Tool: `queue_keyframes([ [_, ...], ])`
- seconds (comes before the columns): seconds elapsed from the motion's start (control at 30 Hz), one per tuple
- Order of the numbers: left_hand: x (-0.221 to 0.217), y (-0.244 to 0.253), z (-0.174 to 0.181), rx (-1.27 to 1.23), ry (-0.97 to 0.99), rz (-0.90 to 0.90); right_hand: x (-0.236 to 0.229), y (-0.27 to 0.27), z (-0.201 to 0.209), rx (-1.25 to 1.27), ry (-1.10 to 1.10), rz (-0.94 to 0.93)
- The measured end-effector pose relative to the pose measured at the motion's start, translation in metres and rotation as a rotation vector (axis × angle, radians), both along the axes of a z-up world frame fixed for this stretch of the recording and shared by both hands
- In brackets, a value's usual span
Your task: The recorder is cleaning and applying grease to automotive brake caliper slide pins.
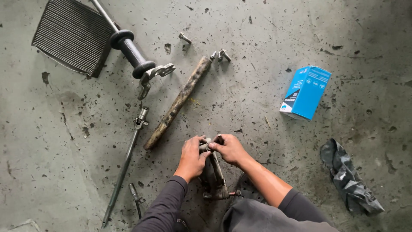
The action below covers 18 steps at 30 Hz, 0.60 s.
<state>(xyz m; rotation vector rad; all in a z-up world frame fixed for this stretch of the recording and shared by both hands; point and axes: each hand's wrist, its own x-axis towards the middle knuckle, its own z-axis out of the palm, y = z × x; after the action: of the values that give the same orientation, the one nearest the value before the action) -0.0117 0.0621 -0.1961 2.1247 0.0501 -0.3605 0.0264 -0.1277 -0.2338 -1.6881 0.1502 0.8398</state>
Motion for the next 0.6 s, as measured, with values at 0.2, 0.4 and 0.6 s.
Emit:
queue_keyframes([
  [0.2,0.001,-0.001,0.004,-0.019,0.048,0.010,0.001,0.001,0.018,-0.153,-0.056,0.032],
  [0.4,0.004,-0.001,0.001,-0.003,0.021,0.024,0.000,0.004,0.062,-0.335,-0.205,0.090],
  [0.6,0.006,-0.001,0.001,-0.016,0.055,0.005,-0.004,-0.030,0.037,-0.478,-0.299,-0.008],
])
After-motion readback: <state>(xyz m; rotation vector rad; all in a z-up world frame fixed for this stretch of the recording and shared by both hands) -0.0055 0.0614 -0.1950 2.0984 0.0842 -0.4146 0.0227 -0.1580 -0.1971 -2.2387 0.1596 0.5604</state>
